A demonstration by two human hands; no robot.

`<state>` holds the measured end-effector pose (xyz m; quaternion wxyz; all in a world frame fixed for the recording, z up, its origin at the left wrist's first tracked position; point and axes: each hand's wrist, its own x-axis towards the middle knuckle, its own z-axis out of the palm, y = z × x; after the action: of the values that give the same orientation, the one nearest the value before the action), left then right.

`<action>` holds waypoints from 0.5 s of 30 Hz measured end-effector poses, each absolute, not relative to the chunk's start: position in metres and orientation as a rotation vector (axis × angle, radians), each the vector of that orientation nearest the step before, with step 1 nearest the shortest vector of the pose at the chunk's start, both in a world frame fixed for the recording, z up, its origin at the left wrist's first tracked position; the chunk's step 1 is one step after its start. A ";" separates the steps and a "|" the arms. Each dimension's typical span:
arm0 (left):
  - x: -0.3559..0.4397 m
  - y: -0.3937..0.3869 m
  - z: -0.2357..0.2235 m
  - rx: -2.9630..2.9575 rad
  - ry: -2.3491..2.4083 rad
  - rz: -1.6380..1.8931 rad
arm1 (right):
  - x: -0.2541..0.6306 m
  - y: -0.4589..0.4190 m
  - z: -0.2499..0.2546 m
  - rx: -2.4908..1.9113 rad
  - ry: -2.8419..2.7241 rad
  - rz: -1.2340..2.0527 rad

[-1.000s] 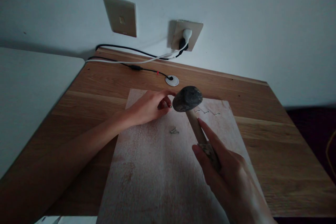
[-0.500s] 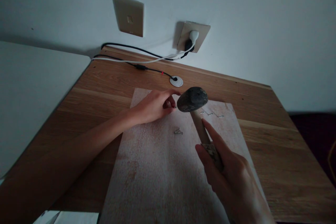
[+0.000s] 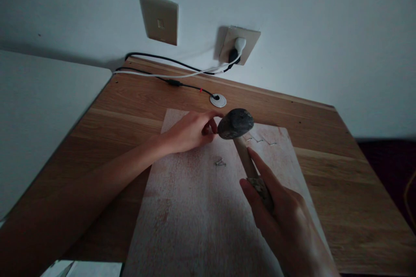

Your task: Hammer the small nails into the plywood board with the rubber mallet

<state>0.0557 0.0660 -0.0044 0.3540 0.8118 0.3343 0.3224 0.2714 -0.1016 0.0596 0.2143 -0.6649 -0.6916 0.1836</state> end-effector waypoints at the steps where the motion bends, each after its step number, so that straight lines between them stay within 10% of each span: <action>1: 0.056 0.066 -0.004 2.114 0.859 0.847 | 0.272 -0.101 0.059 -1.835 -1.945 0.493; 15: 0.055 0.067 -0.003 2.096 0.885 0.853 | 0.271 -0.102 0.061 -1.819 -1.948 0.502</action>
<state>0.0554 0.0665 -0.0034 0.3485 0.8084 0.3414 0.3292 0.2710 -0.1023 0.0614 0.2131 -0.6553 -0.7018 0.1807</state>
